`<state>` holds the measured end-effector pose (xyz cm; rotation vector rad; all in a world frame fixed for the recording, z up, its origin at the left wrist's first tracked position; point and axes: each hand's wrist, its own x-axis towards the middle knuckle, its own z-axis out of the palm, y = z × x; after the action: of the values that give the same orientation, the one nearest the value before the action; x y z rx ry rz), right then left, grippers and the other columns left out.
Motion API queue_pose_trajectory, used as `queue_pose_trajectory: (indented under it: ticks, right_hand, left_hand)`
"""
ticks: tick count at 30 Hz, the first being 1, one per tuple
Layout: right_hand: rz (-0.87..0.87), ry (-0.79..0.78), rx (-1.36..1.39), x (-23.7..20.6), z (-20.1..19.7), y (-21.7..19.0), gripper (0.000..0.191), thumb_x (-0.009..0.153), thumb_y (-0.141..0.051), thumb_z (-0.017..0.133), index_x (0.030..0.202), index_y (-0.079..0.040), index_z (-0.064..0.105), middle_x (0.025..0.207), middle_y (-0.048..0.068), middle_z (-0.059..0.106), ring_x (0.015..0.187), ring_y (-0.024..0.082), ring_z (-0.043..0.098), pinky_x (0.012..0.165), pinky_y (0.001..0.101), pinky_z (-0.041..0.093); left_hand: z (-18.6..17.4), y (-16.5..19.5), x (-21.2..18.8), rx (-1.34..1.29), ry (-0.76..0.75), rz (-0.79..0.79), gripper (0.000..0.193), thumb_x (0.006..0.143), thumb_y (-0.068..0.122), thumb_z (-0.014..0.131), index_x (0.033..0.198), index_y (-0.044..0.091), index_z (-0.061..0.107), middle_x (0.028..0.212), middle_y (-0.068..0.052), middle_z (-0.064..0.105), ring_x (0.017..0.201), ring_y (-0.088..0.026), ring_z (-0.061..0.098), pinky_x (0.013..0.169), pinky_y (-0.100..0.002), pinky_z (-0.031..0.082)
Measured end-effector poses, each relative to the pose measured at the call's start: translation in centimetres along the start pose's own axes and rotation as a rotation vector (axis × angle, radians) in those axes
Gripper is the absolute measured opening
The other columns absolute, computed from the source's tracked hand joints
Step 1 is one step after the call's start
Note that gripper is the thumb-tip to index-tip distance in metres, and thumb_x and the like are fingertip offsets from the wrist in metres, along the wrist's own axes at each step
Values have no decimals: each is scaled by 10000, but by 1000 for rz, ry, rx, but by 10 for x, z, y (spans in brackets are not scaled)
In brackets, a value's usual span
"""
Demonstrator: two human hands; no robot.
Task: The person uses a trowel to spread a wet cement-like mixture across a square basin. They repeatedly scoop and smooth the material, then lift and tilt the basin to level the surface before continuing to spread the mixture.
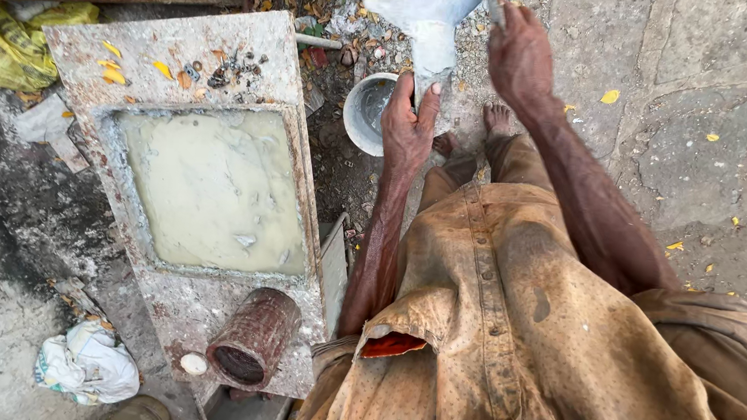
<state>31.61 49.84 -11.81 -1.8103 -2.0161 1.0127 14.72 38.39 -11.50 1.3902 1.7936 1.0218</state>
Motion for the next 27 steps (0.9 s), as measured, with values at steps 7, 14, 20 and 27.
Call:
queue_pose_trajectory:
  ticks: [7, 14, 20, 27]
  right_hand:
    - [-467, 189, -93, -34, -10, -8, 414, 1149, -71, 554, 1556, -138, 591, 1438, 170, 614, 1288, 333, 609, 1005, 450, 600]
    - [-732, 245, -271, -14, -15, -27, 499, 1039, -83, 706, 1520, -185, 619, 1437, 127, 623, 1338, 346, 543, 1070, 477, 587]
    - [-542, 276, -176, -3, -31, -33, 479, 1054, -18, 704, 1518, -115, 630, 1452, 162, 630, 1324, 334, 587, 1020, 443, 611]
    - [-536, 190, -108, -35, -11, -40, 454, 1043, -24, 676, 1490, -92, 636, 1396, 210, 644, 1262, 356, 610, 997, 459, 585]
  left_hand:
    - [-7, 13, 15, -114, -27, -155, 291, 1078, 312, 613, 1124, 26, 594, 815, -93, 573, 674, -165, 552, 556, -346, 490]
    - [4, 23, 11, -188, -171, -54, 376, 1036, 281, 587, 1278, -7, 594, 1046, -171, 757, 854, -240, 766, 728, -441, 646]
    - [10, 27, 11, -193, -175, -248, 355, 1058, 304, 582, 1209, -16, 599, 953, -174, 751, 695, -187, 723, 559, -355, 659]
    - [10, 4, 19, -319, -77, -394, 388, 1012, 288, 571, 1262, -10, 582, 906, -178, 729, 682, -181, 692, 493, -252, 562]
